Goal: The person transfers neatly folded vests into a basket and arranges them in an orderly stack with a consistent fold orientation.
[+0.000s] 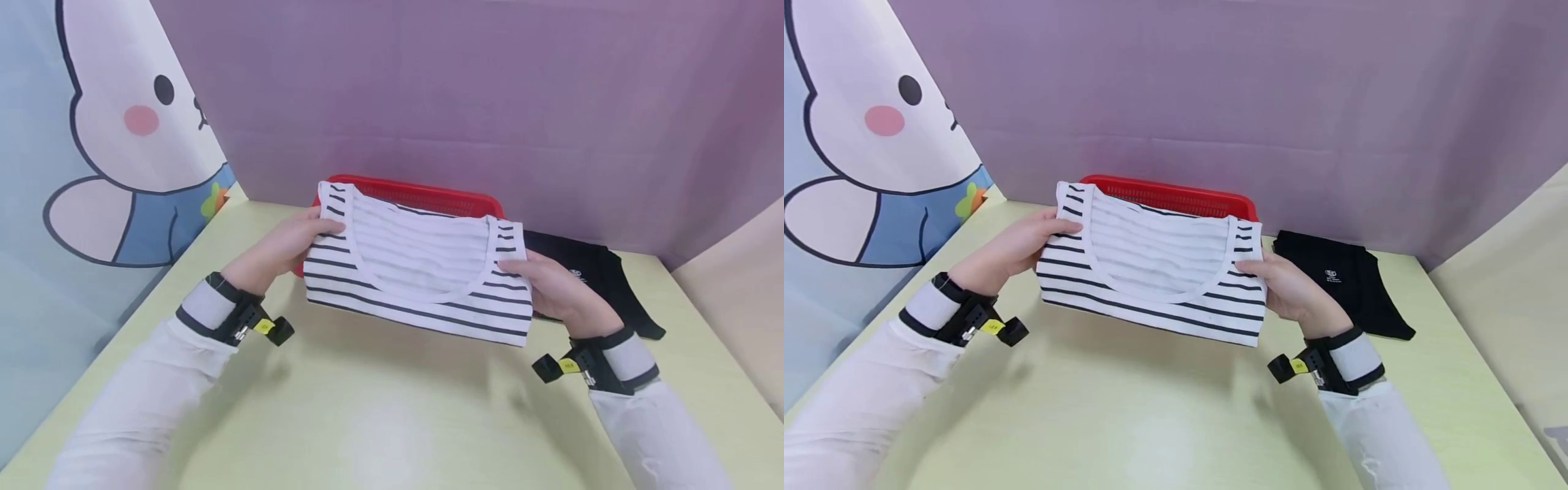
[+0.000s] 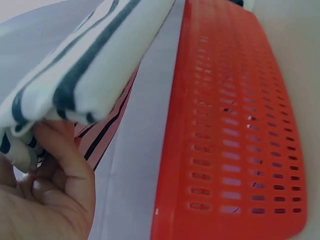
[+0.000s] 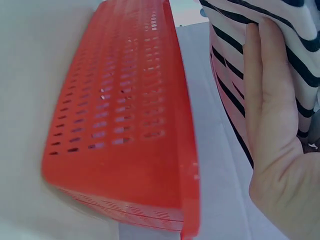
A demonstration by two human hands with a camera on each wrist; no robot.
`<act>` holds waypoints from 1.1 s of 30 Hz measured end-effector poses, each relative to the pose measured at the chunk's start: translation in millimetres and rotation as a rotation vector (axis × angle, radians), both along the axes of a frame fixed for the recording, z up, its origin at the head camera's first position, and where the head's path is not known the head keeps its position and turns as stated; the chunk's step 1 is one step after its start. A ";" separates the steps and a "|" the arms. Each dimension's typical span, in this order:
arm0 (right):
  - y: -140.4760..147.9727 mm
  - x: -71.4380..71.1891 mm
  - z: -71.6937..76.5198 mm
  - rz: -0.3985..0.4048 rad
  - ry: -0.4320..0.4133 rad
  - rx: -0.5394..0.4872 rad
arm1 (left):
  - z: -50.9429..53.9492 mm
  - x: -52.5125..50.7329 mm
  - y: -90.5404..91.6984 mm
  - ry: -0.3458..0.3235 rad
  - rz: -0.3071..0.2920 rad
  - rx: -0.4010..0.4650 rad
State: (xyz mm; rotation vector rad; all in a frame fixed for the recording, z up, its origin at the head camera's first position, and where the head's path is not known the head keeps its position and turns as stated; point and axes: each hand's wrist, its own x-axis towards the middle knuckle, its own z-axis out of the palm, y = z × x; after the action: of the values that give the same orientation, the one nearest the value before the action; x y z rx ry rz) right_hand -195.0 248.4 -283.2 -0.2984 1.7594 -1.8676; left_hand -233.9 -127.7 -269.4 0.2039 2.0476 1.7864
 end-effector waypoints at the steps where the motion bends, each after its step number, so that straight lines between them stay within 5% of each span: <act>1: -1.3 -1.4 2.0 -0.025 0.007 0.011 | 0.7 -1.9 0.4 -0.006 0.006 0.009; 10: -17.0 -16.7 16.9 -0.222 0.033 0.067 | 2.7 -20.6 0.1 0.016 0.107 0.028; 15: -24.1 -30.8 20.2 -0.237 0.055 0.103 | 6.1 -31.7 1.1 0.029 0.183 0.002; 33: -41.1 -64.3 38.4 -0.377 0.091 0.178 | 17.8 -69.6 11.7 0.146 0.302 -0.025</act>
State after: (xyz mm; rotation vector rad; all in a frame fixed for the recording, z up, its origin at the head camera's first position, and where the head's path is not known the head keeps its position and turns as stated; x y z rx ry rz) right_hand -259.3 207.3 -244.8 0.0199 2.1465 -1.9528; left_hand -303.5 -115.9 -251.6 0.0170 2.3039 1.9696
